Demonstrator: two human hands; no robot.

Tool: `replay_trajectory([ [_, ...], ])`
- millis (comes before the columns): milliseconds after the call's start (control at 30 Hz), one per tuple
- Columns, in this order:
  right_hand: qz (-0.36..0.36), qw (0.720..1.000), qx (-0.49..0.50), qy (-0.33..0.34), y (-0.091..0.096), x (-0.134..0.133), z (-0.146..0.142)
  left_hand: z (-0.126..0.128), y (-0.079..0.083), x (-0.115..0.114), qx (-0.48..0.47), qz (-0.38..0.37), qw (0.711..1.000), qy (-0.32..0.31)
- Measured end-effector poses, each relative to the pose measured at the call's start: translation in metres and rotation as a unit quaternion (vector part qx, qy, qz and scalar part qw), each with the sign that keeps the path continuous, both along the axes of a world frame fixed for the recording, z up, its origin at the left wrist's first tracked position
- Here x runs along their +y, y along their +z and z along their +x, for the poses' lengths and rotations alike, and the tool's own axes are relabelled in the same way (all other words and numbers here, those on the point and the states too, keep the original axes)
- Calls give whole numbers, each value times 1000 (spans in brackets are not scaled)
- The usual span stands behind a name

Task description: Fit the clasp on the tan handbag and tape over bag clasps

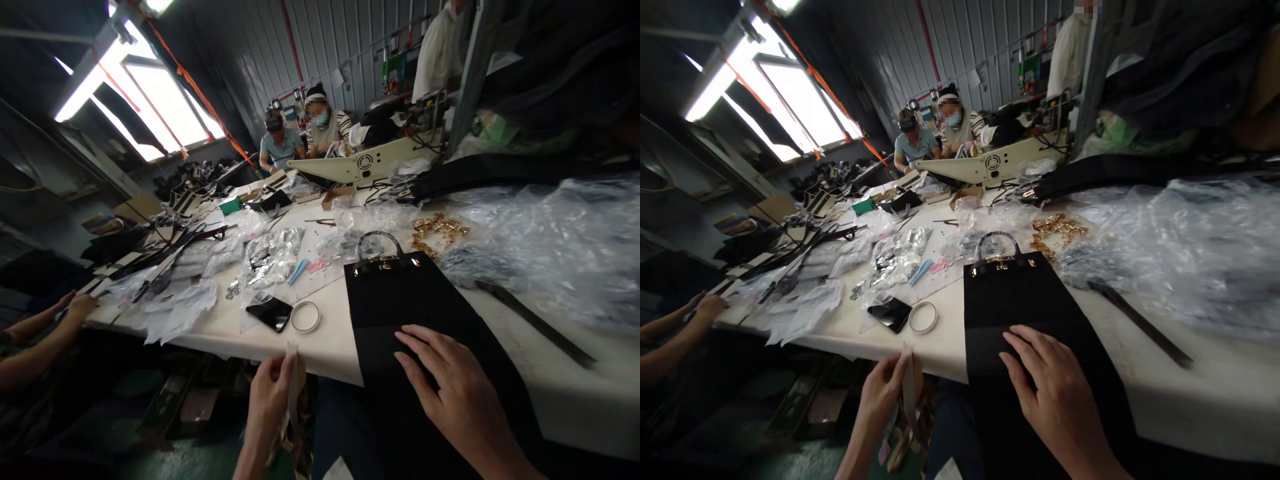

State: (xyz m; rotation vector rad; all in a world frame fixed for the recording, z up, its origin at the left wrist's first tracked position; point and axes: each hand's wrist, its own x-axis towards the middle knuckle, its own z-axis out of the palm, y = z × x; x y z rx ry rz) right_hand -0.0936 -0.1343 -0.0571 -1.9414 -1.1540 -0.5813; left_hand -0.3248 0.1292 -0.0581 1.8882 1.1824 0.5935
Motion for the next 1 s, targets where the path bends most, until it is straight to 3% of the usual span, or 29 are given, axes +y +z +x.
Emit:
replay_trajectory([
  [67, 1, 1000, 2, 0, -1, 0, 0, -9, 6, -1, 11, 161, 987, -5],
  [133, 2, 1000, 4, 0, -1, 1, 0, -7, 14, -3, 7, 274, 961, -36],
  [300, 12, 1000, 2, -3, -2, 2, 0, 42, 34, -4, 60, 354, 910, -206],
  [467, 18, 1000, 14, -7, -2, 1, 0, 89, 41, 8, 147, 346, 893, -248],
  [600, 0, 997, 74, -7, 4, 3, 3, 98, 43, 12, 105, 312, 905, -269],
  [700, -4, 990, 139, 9, 21, 11, 9, 97, 56, 3, 42, 240, 933, -264],
  [867, 66, 941, 288, 166, 52, 37, 25, 102, 82, -29, -32, 132, 950, -283],
  [1000, 80, 909, 338, 231, 56, 51, 36, 109, 81, -44, -58, 114, 941, -313],
])
